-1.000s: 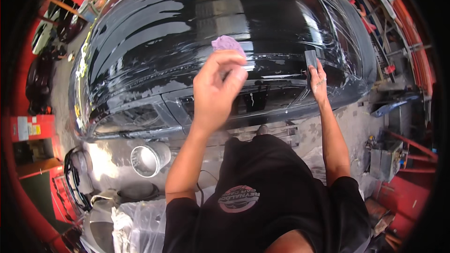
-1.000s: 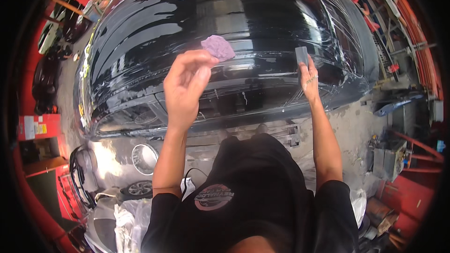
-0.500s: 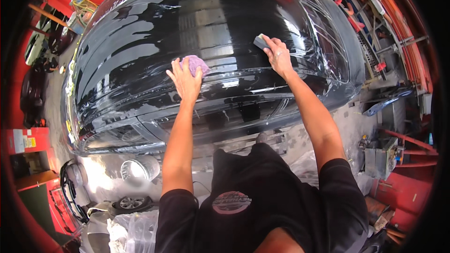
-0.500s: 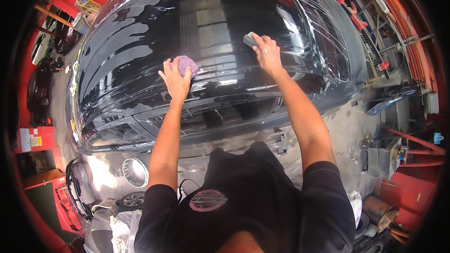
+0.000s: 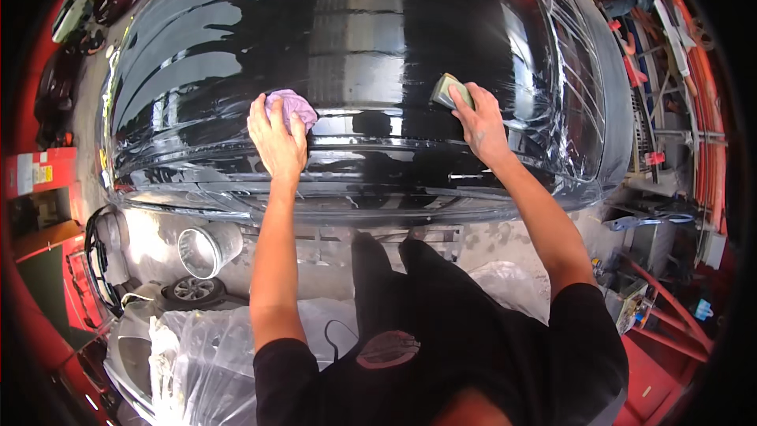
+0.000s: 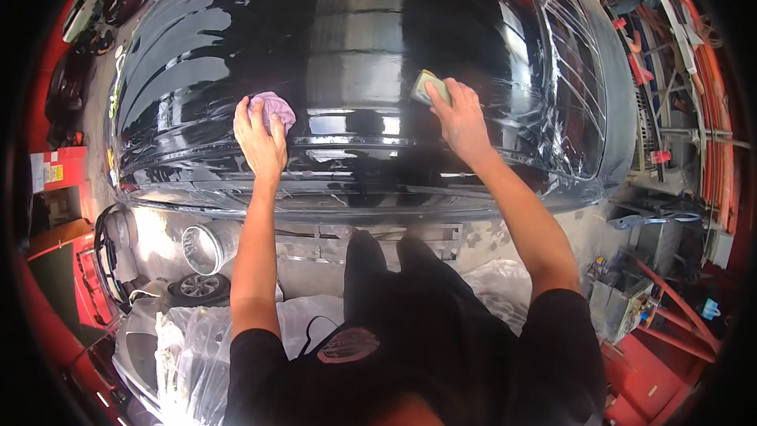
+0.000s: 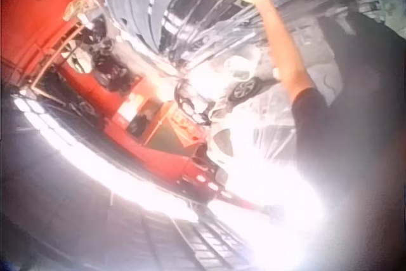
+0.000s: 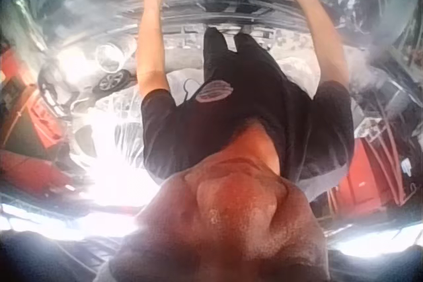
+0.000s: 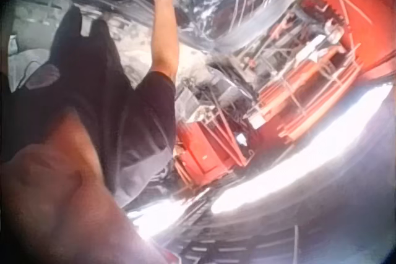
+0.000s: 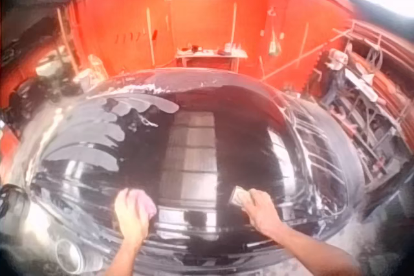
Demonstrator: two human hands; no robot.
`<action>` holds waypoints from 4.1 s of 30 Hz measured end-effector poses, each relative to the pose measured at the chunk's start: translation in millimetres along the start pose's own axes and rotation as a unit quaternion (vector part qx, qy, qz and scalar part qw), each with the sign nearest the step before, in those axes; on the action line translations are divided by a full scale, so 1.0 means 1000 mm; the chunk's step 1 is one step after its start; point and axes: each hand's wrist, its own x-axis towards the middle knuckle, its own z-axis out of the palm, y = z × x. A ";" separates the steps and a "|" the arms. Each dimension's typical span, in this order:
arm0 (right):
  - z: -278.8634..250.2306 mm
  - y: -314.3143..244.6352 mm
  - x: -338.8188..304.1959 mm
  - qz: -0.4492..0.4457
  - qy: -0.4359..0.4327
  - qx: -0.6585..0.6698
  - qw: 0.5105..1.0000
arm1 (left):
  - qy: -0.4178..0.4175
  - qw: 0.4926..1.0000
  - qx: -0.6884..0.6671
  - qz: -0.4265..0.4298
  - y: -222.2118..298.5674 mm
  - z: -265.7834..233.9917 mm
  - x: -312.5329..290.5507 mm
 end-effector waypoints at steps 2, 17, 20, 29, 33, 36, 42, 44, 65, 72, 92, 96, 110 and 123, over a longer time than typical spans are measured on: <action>0.020 0.021 0.033 -0.041 0.035 -0.008 0.999 | -0.002 1.000 -0.007 -0.009 0.006 0.000 0.002; 0.025 0.025 0.034 -0.060 -0.018 0.013 0.998 | -0.042 0.998 0.033 -0.029 0.004 0.002 0.007; 0.086 0.050 0.184 -0.058 0.055 -0.041 0.996 | -0.036 0.999 0.000 -0.019 0.015 0.008 0.016; 0.045 -0.030 0.070 -0.066 -0.027 0.043 0.997 | -0.039 0.998 -0.039 -0.007 -0.023 -0.008 0.014; 0.060 0.003 0.104 -0.092 -0.003 0.007 0.996 | -0.021 0.999 -0.046 -0.007 -0.014 -0.004 0.014; 0.113 0.046 0.247 -0.046 0.079 -0.088 0.992 | 0.001 0.997 -0.083 0.009 0.000 0.007 0.029; 0.079 -0.009 0.140 -0.066 0.010 -0.013 0.998 | 0.004 0.997 -0.070 -0.023 -0.030 0.004 0.014; 0.036 -0.009 0.044 -0.046 -0.046 0.002 0.998 | 0.013 0.997 -0.070 -0.036 -0.027 0.003 0.013; 0.135 -0.031 0.252 -0.261 0.002 0.053 0.964 | 0.070 0.987 0.044 -0.136 -0.074 -0.014 0.031; 0.115 -0.048 0.213 -0.255 -0.015 0.093 0.962 | 0.073 0.983 0.058 -0.161 -0.086 -0.019 0.019; 0.053 0.000 0.126 -0.288 -0.144 0.097 0.942 | 0.093 0.978 0.048 -0.181 -0.075 -0.014 0.027; 0.149 -0.081 0.261 -0.350 -0.032 0.111 0.930 | 0.091 0.980 0.031 -0.175 -0.075 -0.012 0.032; 0.121 -0.084 0.211 -0.374 -0.071 0.092 0.920 | 0.094 0.977 0.044 -0.185 -0.074 -0.012 0.027; 0.032 0.061 0.078 -0.192 -0.131 0.057 0.971 | 0.115 0.974 0.042 -0.189 -0.077 -0.012 0.024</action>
